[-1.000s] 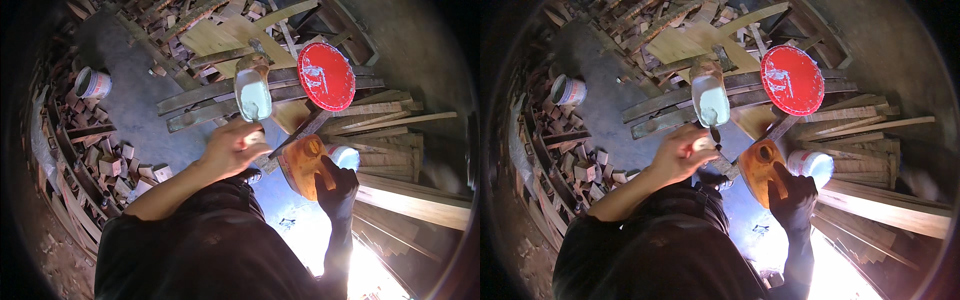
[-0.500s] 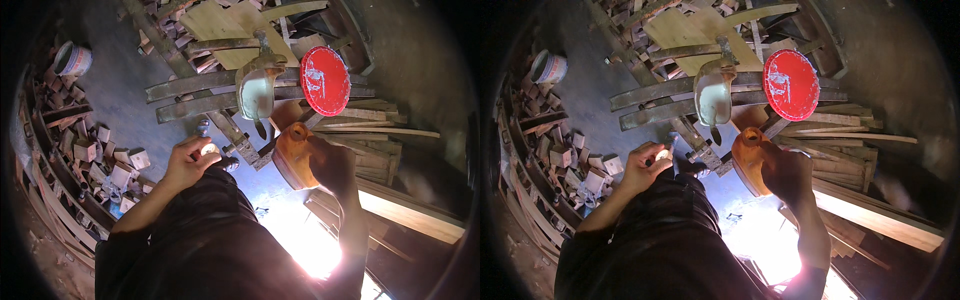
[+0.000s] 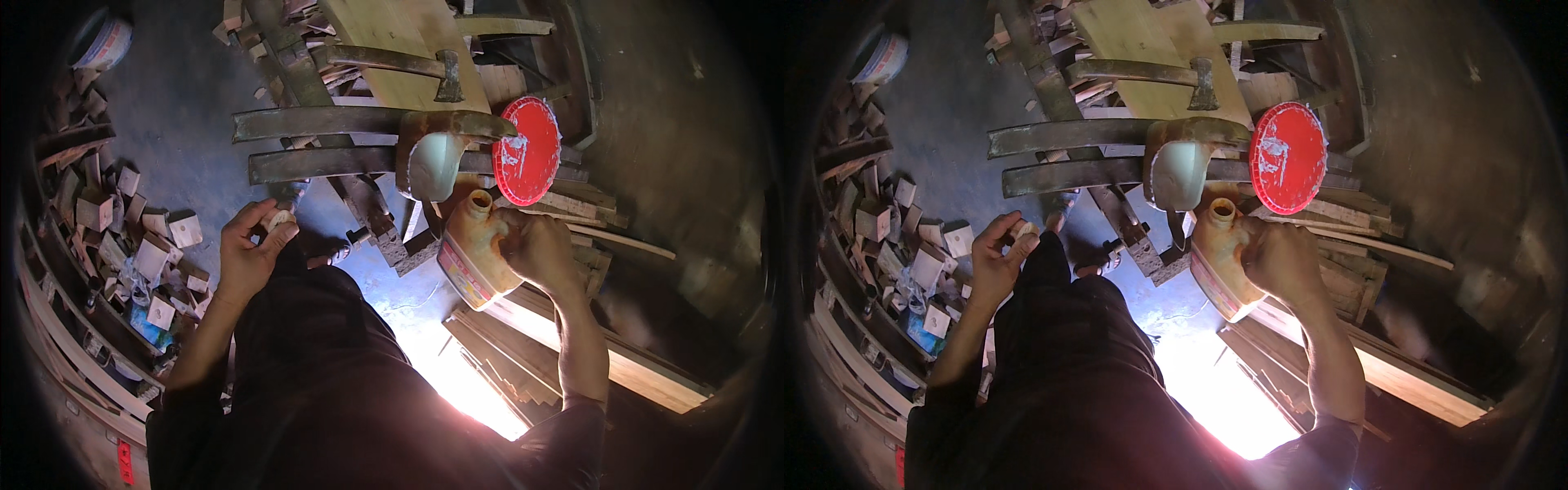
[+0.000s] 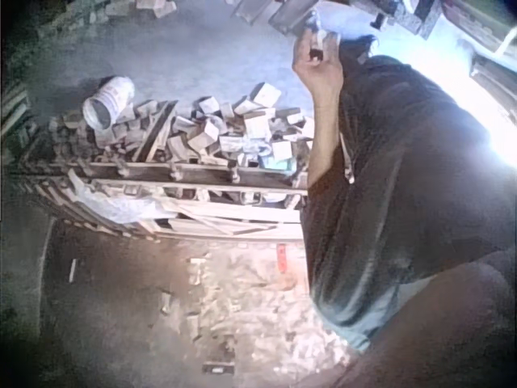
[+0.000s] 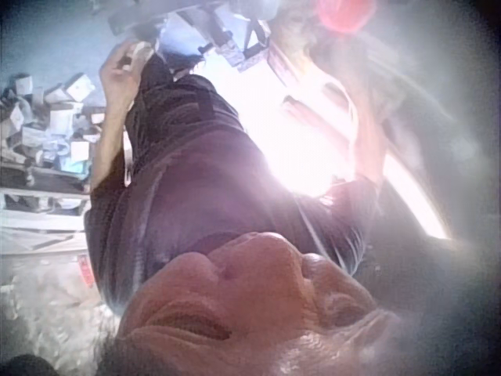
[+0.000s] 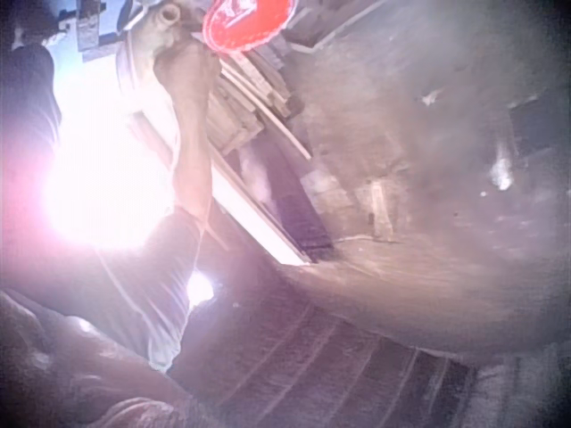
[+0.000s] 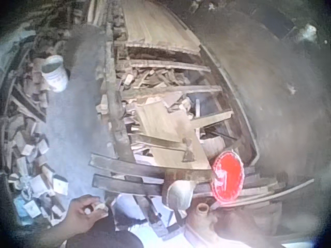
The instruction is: The person scoops white wood glue from a large bucket into a smaller container using a brush, applies the glue along the edge of a flat wooden board, and manually aligns several wooden boards together on a rack.
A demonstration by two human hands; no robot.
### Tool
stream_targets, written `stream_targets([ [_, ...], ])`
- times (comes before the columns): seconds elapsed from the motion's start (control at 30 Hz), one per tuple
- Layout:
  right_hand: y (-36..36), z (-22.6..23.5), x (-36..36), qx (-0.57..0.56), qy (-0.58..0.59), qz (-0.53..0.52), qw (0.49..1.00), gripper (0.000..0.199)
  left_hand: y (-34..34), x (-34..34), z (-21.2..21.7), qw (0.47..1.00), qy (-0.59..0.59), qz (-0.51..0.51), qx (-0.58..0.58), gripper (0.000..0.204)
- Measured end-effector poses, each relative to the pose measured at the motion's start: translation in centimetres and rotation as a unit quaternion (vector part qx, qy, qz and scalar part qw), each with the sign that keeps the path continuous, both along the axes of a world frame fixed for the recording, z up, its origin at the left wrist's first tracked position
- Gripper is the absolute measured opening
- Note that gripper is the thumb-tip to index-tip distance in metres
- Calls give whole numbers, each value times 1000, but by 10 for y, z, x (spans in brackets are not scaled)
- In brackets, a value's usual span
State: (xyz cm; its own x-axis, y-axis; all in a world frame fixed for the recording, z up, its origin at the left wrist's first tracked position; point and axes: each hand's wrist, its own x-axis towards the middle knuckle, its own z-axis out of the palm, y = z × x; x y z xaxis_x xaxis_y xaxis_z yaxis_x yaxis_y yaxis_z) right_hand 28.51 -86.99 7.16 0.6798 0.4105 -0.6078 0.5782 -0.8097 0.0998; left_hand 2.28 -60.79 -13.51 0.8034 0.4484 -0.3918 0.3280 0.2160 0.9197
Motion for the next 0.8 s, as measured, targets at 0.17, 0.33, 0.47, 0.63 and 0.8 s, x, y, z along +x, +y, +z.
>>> stream_targets([
  [0.17,6,-6,12,-46,20,29,998,36,5,-6,-16,999,-3,45,-12,37],
  [0.33,17,-10,18,-60,38,29,997,36,13,-7,-22,996,-1,81,-42,33],
  [0.47,27,-12,23,-102,48,24,993,38,15,-8,-26,991,-22,106,-77,33],
  [0.63,38,-15,27,-113,71,3,991,40,18,-18,-37,996,-25,66,-54,44],
  [0.8,36,-18,30,-91,82,35,992,36,16,-22,-38,994,-17,87,-61,43],
])
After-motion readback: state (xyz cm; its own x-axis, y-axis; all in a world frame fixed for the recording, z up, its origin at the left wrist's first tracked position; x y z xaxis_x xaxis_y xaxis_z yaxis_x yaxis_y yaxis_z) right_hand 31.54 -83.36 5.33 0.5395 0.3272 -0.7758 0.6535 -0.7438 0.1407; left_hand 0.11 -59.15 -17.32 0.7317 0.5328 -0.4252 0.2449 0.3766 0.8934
